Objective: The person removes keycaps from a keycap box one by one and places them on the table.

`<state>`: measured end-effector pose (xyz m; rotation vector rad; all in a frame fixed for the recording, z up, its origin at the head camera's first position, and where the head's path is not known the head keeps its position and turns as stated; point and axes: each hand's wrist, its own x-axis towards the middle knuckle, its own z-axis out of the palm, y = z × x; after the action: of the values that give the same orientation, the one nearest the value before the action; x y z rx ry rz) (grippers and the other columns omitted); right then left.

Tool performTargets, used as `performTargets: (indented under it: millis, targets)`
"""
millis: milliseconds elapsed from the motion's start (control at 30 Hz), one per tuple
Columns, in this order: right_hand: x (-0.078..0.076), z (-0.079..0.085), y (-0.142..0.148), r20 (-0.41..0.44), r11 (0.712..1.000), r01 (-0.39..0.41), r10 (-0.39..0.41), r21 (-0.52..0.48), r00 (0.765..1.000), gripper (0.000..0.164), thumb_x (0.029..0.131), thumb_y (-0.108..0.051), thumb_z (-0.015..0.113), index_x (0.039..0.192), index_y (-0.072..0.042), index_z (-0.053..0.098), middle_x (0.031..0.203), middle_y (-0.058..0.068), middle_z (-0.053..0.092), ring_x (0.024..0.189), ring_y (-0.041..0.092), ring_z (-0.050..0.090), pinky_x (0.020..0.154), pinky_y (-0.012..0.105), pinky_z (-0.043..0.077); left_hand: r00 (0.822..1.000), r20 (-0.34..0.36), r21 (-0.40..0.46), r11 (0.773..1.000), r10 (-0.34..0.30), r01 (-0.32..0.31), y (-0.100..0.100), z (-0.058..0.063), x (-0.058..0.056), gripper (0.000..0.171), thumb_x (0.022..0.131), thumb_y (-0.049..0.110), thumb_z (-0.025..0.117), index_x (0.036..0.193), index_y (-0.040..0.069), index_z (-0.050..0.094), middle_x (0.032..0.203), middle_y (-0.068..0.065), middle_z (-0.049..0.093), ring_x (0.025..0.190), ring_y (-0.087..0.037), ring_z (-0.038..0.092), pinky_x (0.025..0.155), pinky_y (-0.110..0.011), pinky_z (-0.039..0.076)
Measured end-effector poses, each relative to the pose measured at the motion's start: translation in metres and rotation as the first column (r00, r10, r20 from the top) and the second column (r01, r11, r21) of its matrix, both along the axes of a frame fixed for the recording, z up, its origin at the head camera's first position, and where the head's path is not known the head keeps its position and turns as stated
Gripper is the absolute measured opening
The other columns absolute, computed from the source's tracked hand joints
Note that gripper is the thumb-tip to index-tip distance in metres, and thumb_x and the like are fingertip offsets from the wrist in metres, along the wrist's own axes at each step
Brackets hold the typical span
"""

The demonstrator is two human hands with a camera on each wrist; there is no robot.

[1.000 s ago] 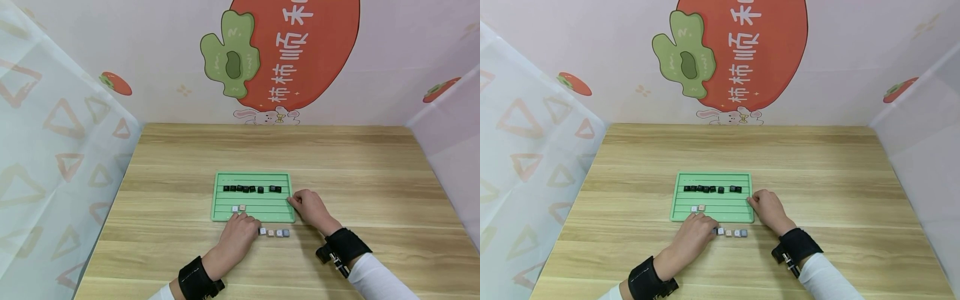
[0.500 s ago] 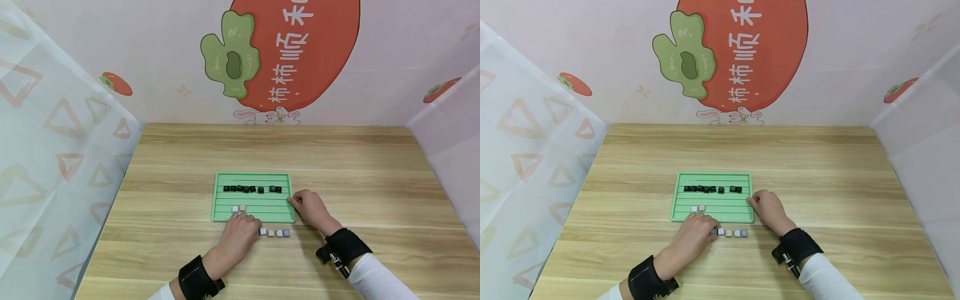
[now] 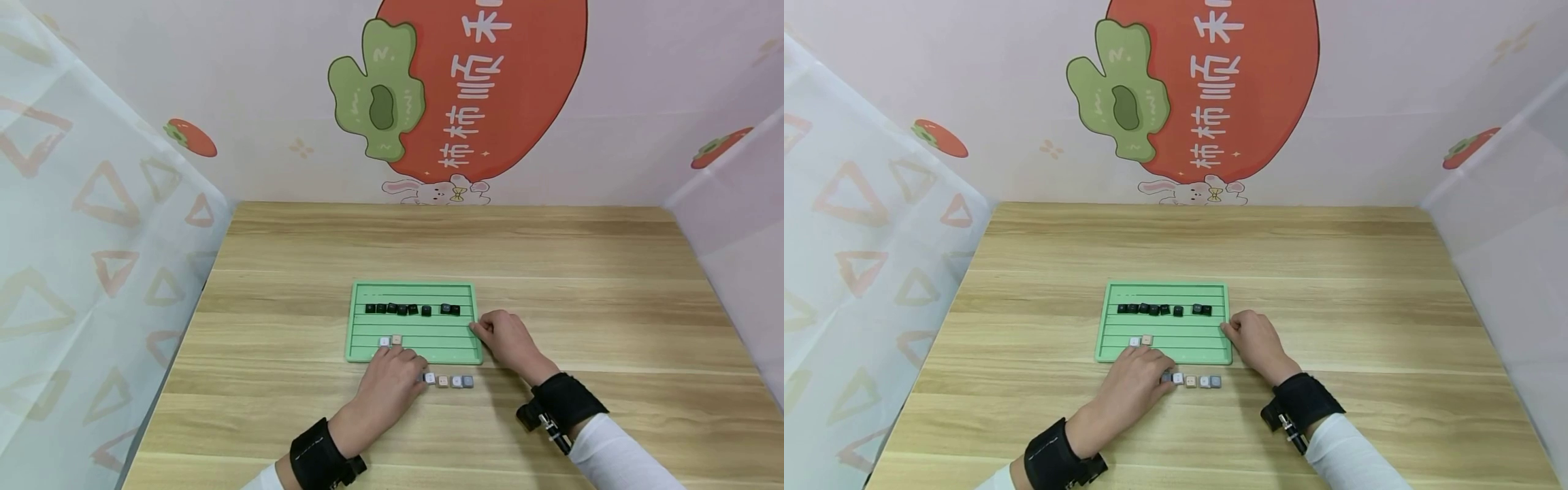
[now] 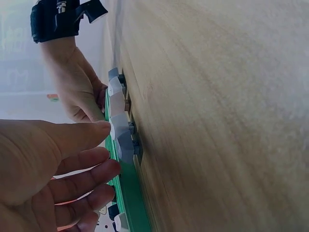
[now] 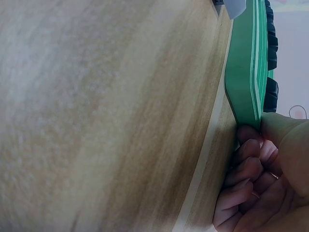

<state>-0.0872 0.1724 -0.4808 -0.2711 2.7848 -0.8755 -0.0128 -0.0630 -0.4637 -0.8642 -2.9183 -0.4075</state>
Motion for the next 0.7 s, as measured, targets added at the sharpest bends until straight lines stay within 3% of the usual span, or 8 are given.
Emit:
performTargets:
  millis: [333,700]
  targets:
    - [-0.0005,-0.0008,0.0005,0.001,1.0,0.003,-0.003,0.004,1.0,0.042,0.091,-0.025,0.058,0.053,-0.014,0.044,0.048,-0.006,0.031,0.045,0.011,0.034,0.049,0.027,0.029,0.998,-0.056,-0.001,1.0,0.011,-0.011,-0.0028,0.0009,-0.0039,0.022,0.077,0.035,0.072,0.089,0.017,0.071,0.083,0.006,0.065,0.078,-0.012,0.052,0.066,-0.026,0.036]
    - [-0.0007,-0.0014,0.0007,0.001,1.0,0.0,0.0,0.002,1.0,0.043,0.091,-0.025,0.058,0.053,-0.014,0.043,0.049,-0.006,0.031,0.046,0.011,0.034,0.049,0.028,0.03,0.995,-0.091,0.016,0.999,0.035,-0.034,-0.005,0.0043,-0.0097,0.022,0.078,0.035,0.071,0.091,0.017,0.072,0.088,0.004,0.068,0.083,-0.013,0.057,0.067,-0.029,0.04]
